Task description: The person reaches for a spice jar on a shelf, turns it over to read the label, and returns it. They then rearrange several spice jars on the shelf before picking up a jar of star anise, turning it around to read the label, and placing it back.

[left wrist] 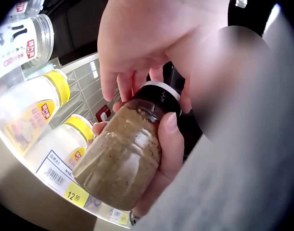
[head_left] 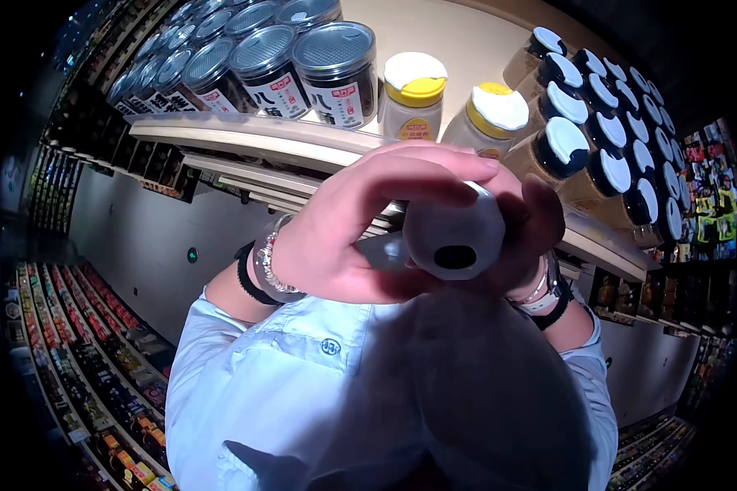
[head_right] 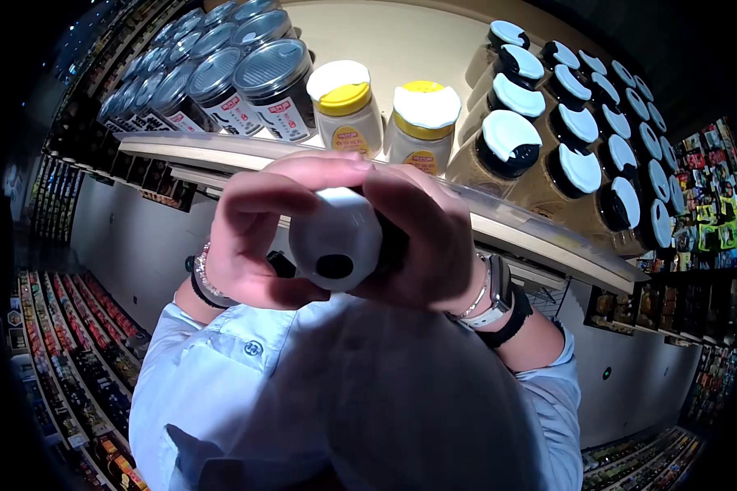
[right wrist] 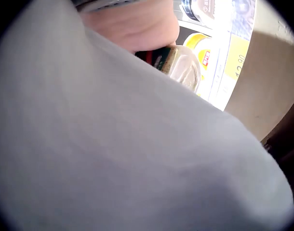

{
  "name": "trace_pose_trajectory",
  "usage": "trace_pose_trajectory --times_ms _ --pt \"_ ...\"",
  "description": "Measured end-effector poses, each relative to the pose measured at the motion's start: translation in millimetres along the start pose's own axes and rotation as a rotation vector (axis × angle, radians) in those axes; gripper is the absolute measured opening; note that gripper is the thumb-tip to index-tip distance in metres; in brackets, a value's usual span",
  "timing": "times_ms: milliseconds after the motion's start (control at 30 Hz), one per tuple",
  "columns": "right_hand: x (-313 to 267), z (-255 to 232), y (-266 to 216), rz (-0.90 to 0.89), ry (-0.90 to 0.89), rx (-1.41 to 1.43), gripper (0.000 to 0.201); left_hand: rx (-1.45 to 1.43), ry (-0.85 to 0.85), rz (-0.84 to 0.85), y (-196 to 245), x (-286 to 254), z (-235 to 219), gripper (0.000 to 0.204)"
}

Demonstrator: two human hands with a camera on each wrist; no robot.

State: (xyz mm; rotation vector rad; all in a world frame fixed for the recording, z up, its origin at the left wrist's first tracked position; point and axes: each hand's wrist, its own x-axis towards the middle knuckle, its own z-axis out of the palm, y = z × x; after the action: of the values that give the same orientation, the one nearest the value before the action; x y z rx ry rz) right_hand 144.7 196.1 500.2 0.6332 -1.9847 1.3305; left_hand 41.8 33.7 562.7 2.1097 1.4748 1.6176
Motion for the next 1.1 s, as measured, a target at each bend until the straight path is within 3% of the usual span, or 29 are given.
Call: trace_pose_trajectory --times_ms 33,67,267,433,567,633,733,967,1033,1067,1100 --pt "-4 1 7 0.116 -0.042 0.075 0.079 -0.025 0.025 0.002 0 0 3 0.063" --pt "-5 2 9 0.121 -0.03 0.085 0.078 -0.052 0.049 0.005 -1 -1 5 0.061" --pt "23 3 -5 -0.245 0.18 -0.158 0.071 -0.097 0.164 -0.011 -2 1 11 0.061" --pt "34 4 -10 -0.369 0.257 -0.232 0.065 -0.041 0.156 0.065 -4 9 12 0.054" --pt "32 2 -9 -0.295 0.195 -0.236 0.053 -0.034 0.181 0.068 -5 11 14 0.052" --pt "22 4 10 -0.321 0.189 -0.065 0.041 -0.01 0.175 0.081 -6 13 14 0.053" --pt "23 3 5 -0.295 0.187 -0.041 0.035 0.003 0.218 0.063 -7 12 20 0.053" --pt "18 4 8 -0.302 0.238 0.008 0.039 0.085 0.224 0.057 -5 17 24 0.056" --pt "20 -2 -8 -0.127 0.174 0.034 0.048 0.072 0.159 0.044 -11 15 25 0.068" --pt "19 -4 -10 -0.128 0.178 0.026 0.048 0.067 0.155 0.05 -11 15 29 0.068" --pt "17 -7 -13 -0.112 0.161 -0.016 0.051 0.002 0.261 0.019 -11 15 34 0.069"
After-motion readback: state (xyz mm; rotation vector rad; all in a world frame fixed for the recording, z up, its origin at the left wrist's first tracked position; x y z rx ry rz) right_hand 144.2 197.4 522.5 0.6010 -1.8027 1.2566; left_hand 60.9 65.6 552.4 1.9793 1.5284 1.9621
